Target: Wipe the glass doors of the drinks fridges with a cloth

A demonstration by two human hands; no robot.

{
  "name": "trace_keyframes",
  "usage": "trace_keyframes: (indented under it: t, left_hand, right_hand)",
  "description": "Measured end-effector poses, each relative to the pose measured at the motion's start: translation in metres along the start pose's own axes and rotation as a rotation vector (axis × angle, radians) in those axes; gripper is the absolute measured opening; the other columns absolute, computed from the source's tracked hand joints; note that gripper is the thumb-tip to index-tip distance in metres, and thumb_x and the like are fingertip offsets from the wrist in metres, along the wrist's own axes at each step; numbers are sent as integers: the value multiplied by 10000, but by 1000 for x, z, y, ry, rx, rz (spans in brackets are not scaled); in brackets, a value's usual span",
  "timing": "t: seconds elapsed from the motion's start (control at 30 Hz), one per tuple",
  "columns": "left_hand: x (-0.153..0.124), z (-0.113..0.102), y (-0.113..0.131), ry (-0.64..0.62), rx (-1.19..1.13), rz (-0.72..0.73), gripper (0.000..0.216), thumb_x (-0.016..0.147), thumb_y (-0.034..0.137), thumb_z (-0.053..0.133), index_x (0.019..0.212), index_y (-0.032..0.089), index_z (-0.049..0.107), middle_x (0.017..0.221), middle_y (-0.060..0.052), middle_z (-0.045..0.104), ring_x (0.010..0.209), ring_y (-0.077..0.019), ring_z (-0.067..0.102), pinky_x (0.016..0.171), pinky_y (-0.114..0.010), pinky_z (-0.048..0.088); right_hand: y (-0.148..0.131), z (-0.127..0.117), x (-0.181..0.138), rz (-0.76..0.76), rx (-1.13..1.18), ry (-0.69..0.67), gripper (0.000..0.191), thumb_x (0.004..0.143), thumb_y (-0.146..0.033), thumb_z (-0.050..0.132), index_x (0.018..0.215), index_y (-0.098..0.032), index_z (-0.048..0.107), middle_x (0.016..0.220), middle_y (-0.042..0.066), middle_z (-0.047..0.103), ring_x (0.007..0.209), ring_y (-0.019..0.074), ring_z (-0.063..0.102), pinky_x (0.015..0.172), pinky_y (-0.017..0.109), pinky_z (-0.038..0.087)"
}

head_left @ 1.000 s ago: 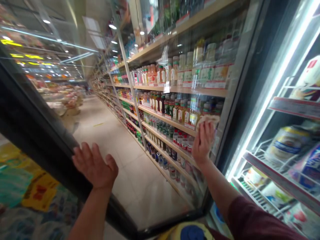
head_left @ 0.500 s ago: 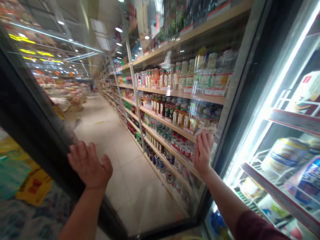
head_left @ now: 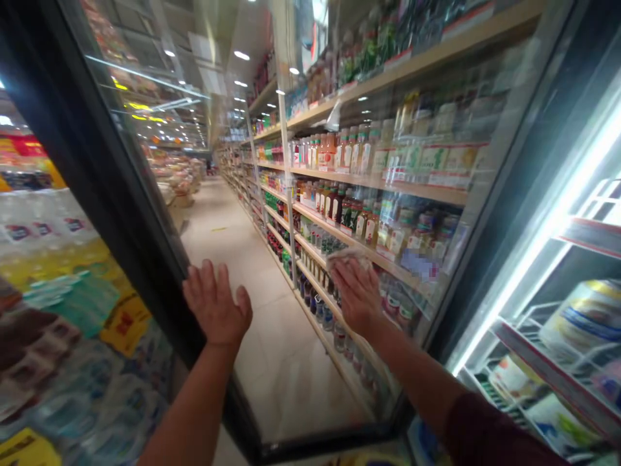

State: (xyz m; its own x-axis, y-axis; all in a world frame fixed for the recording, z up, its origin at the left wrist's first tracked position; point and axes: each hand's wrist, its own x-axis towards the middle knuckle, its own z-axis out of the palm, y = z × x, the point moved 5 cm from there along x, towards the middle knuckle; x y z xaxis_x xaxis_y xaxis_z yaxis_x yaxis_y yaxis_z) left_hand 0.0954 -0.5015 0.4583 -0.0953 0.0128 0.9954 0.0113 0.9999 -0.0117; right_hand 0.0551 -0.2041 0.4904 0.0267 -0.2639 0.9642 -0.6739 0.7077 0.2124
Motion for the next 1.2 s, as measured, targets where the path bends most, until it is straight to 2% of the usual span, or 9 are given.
trace_keyframes:
  t: [0.23, 0.37, 0.5, 0.7, 0.77, 0.9, 0.97, 1.1, 1.2]
  left_hand:
    - [-3, -9, 0, -71, -38, -118, 597, 1011, 392, 464, 1525, 91, 510, 1615, -248, 445, 1640, -325, 159, 1321, -615, 153]
    - [-4, -12, -3, -122, -117, -234, 620, 1007, 476, 448, 1479, 93, 565, 1606, -254, 454, 1639, -348, 154, 1318, -623, 110]
    - [-4, -14, -1, -142, -139, -241, 629, 1005, 483, 451, 1489, 96, 559, 1619, -249, 438, 1642, -350, 133, 1317, -624, 101]
    - [-4, -11, -2, -150, -160, -253, 647, 1010, 476, 437, 1520, 88, 529, 1639, -245, 411, 1647, -343, 94, 1318, -634, 92]
    - [-4, -10, -1, -152, -156, -234, 643, 1009, 452, 444, 1532, 85, 511, 1643, -247, 403, 1649, -342, 81, 1318, -642, 85]
    - [-3, -8, -1, -146, -144, -190, 640, 1001, 411, 472, 1548, 80, 484, 1645, -256, 394, 1650, -343, 67, 1317, -649, 78]
    - [-3, -5, -2, -152, -152, -198, 643, 999, 414, 473, 1550, 82, 481, 1649, -256, 388, 1650, -349, 65, 1315, -657, 75]
    - [-3, -2, -2, -135, -134, -178, 630, 1011, 387, 467, 1553, 66, 473, 1661, -268, 357, 1648, -359, 72, 1315, -658, 88]
    - [-3, -3, 0, -45, -148, -29, 656, 1032, 337, 447, 1626, 72, 360, 1698, -269, 273, 1644, -371, 87, 1305, -676, 107]
  right_hand:
    - [8, 2, 84, 191, -52, 167, 559, 1051, -139, 353, 1594, -217, 464, 1590, 80, 536, 1609, 223, 319, 1361, 526, 206]
    - [-41, 19, 48, 113, -31, 108, 535, 1027, -120, 414, 1549, -174, 519, 1537, 78, 595, 1628, 174, 265, 1396, 409, 96]
    - [-82, 27, 11, -25, 19, 15, 471, 1017, -138, 447, 1435, -256, 628, 1408, -25, 698, 1566, 95, 381, 1395, 304, 115]
    - [-52, 21, 70, 214, -42, 16, 468, 1080, -165, 352, 1492, -186, 572, 1592, 59, 538, 1613, 157, 296, 1372, 419, 172]
    - [-62, 26, 60, 203, -46, -5, 463, 1077, -163, 364, 1492, -181, 569, 1585, 46, 548, 1607, 149, 306, 1375, 409, 153]
    - [-108, 42, -8, 10, 10, -47, 412, 1032, -181, 449, 1356, -272, 687, 1421, -49, 690, 1504, 65, 463, 1382, 277, 94]
    - [-122, 51, -29, -118, 97, -181, 455, 1016, -153, 451, 1405, -262, 660, 1486, -51, 642, 1526, 58, 428, 1386, 286, 119]
    - [-92, 41, -8, 12, 101, -107, 473, 1023, -116, 424, 1449, -177, 620, 1522, 33, 614, 1598, 100, 313, 1380, 325, 166]
    - [-75, 37, 8, 156, 43, -42, 461, 1042, -129, 404, 1462, -161, 591, 1546, 65, 589, 1622, 112, 255, 1379, 342, 158]
